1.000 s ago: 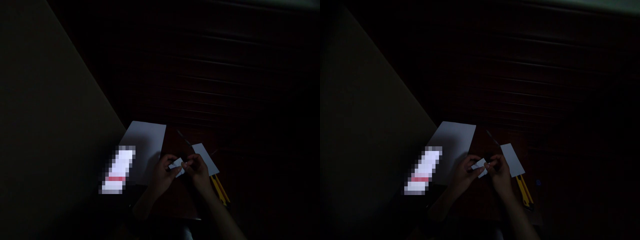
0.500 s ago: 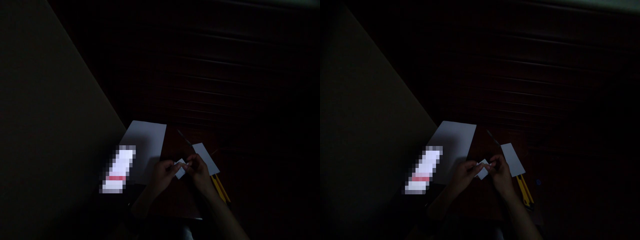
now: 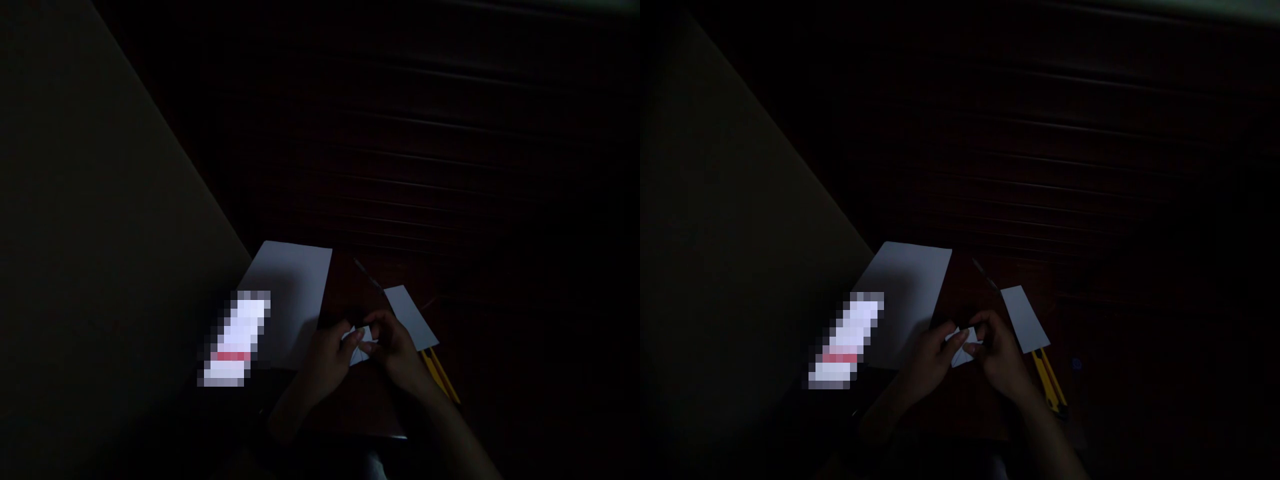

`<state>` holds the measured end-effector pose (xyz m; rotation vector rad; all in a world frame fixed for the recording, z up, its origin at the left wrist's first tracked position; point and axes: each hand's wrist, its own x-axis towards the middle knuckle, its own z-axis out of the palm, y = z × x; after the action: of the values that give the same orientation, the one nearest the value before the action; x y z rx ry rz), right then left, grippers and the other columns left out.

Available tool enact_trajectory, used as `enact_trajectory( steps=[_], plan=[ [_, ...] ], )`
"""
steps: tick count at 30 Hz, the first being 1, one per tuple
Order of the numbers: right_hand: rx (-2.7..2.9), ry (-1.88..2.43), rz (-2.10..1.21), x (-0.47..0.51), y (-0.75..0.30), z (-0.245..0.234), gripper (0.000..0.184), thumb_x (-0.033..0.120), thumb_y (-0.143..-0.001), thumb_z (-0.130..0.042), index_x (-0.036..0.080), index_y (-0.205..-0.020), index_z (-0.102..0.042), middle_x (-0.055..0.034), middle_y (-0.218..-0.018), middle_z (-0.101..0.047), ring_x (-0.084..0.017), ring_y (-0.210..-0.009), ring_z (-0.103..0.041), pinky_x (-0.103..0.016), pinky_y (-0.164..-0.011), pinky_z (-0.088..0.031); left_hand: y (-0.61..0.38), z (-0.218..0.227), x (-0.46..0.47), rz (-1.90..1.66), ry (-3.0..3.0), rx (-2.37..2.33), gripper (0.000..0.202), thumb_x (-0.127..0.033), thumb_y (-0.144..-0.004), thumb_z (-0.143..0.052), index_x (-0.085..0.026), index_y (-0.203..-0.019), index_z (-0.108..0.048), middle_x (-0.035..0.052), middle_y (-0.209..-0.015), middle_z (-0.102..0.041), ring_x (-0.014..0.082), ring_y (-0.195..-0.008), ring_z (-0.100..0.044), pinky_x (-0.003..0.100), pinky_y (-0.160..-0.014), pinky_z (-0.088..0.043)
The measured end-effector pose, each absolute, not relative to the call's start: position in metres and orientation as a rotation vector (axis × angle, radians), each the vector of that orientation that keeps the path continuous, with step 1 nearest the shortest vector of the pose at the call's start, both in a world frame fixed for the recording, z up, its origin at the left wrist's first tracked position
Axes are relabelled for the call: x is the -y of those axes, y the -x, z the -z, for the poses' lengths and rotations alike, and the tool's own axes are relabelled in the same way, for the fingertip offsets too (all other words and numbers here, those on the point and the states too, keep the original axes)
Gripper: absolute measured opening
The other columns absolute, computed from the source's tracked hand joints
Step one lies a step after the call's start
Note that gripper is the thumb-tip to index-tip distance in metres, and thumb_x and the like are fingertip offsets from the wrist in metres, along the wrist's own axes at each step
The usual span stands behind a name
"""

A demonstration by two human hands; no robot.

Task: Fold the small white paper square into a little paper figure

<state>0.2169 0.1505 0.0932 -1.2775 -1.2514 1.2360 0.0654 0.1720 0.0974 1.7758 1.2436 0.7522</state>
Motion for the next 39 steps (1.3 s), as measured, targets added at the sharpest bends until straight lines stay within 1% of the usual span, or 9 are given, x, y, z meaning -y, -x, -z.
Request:
enact_trajectory(
  steps=[3,6,11,15,25,28,32,35,39],
  plan=[
    [1.192,1.267,-1.208,-0.149,-0.216,-0.093,0.033,0.021,-0.071,-0.069,0.024,-0.097,-0.050,0.0041,-0.075,-0.046,-0.012,-0.069,-0.047,-0.023,-0.059,-0.040,-0.063,-0.099,-0.172,-0.749,-1.777,-1.216,0.029,-0.038,-0.089,-0.041,-0.018,-0.074,-0.055,-0.0029,-0.061,-0.052,0.0105,-0.055,-0.047,0.021,-0.051,-0.031],
    [1.201,1.229,-1.303,-0.149,-0.220,-0.097,0.035,0.023,-0.068,-0.073,0.024,-0.096,-0.051,0.0045,-0.074,-0.047,-0.011,-0.066,-0.046,-0.023,-0.058,-0.040,-0.060,-0.099,-0.173,-0.746,-1.765,-1.185,0.029,-0.040,-0.087,-0.043,-0.018,-0.072,-0.054,-0.0041,-0.058,-0.049,0.0097,-0.053,-0.044,0.021,-0.049,-0.029],
    [1.236,1.215,-1.433,-0.149,-0.225,-0.105,0.041,0.027,-0.065,-0.075,0.024,-0.101,-0.054,0.0049,-0.067,-0.050,-0.012,-0.062,-0.048,-0.024,-0.055,-0.040,-0.060,-0.097,-0.172,-0.744,-1.766,-1.140,0.030,-0.040,-0.086,-0.045,-0.017,-0.069,-0.055,-0.0038,-0.059,-0.049,0.0097,-0.054,-0.042,0.021,-0.049,-0.027],
    [1.151,1.258,-1.435,-0.148,-0.220,-0.104,0.043,0.026,-0.061,-0.076,0.023,-0.098,-0.054,0.0059,-0.063,-0.049,-0.011,-0.055,-0.046,-0.023,-0.049,-0.038,-0.062,-0.097,-0.172,-0.753,-1.738,-1.111,0.034,-0.041,-0.084,-0.048,-0.016,-0.061,-0.050,-0.0048,-0.054,-0.040,0.0091,-0.053,-0.037,0.021,-0.047,-0.025],
    [1.002,1.095,-1.544,-0.146,-0.209,-0.100,0.042,0.021,-0.059,-0.077,0.024,-0.088,-0.047,0.0067,-0.066,-0.048,-0.010,-0.056,-0.044,-0.020,-0.050,-0.037,-0.058,-0.097,-0.173,-0.740,-1.638,-1.024,0.036,-0.038,-0.086,-0.045,-0.015,-0.059,-0.050,-0.0045,-0.055,-0.038,0.0089,-0.055,-0.037,0.021,-0.050,-0.026],
    [0.995,1.121,-1.476,-0.144,-0.207,-0.099,0.039,0.021,-0.059,-0.076,0.023,-0.086,-0.047,0.0068,-0.065,-0.046,-0.009,-0.055,-0.043,-0.019,-0.048,-0.036,-0.059,-0.098,-0.172,-0.752,-1.652,-1.035,0.037,-0.039,-0.087,-0.045,-0.016,-0.058,-0.047,-0.0048,-0.055,-0.037,0.0087,-0.054,-0.036,0.021,-0.050,-0.026],
    [1.002,1.184,-1.371,-0.144,-0.208,-0.100,0.043,0.025,-0.060,-0.077,0.023,-0.094,-0.050,0.0056,-0.067,-0.048,-0.011,-0.059,-0.048,-0.022,-0.053,-0.040,-0.060,-0.099,-0.171,-0.820,-1.683,-1.173,0.035,-0.041,-0.085,-0.047,-0.017,-0.059,-0.046,-0.0054,-0.054,-0.035,0.0083,-0.052,-0.035,0.021,-0.048,-0.025],
    [0.996,1.154,-1.408,-0.144,-0.212,-0.103,0.048,0.026,-0.062,-0.076,0.025,-0.103,-0.051,0.0041,-0.072,-0.051,-0.013,-0.065,-0.051,-0.025,-0.060,-0.043,-0.060,-0.096,-0.174,-0.871,-1.668,-1.280,0.035,-0.041,-0.084,-0.049,-0.017,-0.058,-0.044,-0.0056,-0.053,-0.034,0.0081,-0.051,-0.035,0.021,-0.047,-0.024],
    [0.990,1.166,-1.416,-0.145,-0.216,-0.106,0.040,0.031,-0.068,-0.073,0.024,-0.102,-0.053,0.0037,-0.070,-0.052,-0.013,-0.063,-0.051,-0.026,-0.059,-0.042,-0.059,-0.094,-0.177,-0.918,-1.636,-1.331,0.036,-0.042,-0.083,-0.049,-0.017,-0.058,-0.045,-0.0051,-0.053,-0.038,0.0086,-0.051,-0.037,0.020,-0.048,-0.027]
  ],
)
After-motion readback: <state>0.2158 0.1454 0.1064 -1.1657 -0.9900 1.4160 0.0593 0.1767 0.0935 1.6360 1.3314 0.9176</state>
